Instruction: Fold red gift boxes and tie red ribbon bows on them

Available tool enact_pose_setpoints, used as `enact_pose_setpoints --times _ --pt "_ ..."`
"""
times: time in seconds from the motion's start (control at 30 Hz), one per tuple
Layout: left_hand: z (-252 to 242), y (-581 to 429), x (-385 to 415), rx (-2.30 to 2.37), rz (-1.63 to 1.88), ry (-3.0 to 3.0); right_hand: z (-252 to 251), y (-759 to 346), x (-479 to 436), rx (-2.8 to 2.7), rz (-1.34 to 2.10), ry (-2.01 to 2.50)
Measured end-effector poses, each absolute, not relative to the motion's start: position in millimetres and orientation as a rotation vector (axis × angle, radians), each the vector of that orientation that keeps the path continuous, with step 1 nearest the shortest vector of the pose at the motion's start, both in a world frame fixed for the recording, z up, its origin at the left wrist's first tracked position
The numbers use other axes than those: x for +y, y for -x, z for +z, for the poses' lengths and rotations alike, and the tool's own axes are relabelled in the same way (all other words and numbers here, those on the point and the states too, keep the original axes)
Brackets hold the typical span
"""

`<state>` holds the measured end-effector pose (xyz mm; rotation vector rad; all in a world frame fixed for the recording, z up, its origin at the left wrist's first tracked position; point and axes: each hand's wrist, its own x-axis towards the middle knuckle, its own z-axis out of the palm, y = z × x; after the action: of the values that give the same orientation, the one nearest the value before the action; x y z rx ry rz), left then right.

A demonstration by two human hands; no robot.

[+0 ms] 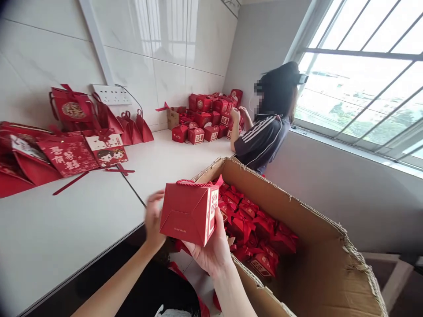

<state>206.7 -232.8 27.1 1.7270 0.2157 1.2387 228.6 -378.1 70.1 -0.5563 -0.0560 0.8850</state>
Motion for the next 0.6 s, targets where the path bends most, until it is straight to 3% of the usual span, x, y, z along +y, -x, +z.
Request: enact_pose_setpoints --times 0.07,0.17,0.2,0.27,0.4,0.6 --pt "47.4 -190.8 -233.9 0.051 1.481 -1.685 67.6 -230.9 -383.4 -0.014 0.859 0.53" --pt "80.5 -173.0 -241.5 -0.657 1.172 -2.23 59.9 -234.1 -388.5 0.041 0.87 0.53" --pt "88.1 -171.8 -241.8 -0.695 1.03 -2.38 57.5 -234.6 -390.1 0.063 0.875 0.528" --pt "95.3 -176.7 -234.8 -0.481 0.81 -2.601 54.3 -234.8 -393.8 0.105 0.877 0.511" --pt "91.0 -196.1 -210.0 0.347 0.785 -2.602 53.3 -233.7 -406.6 0.141 0.81 0.497" --pt "75.4 -213.1 -241.0 -0.098 0.706 -2.531 52.4 -239.8 -428.9 0.102 0.771 0.548"
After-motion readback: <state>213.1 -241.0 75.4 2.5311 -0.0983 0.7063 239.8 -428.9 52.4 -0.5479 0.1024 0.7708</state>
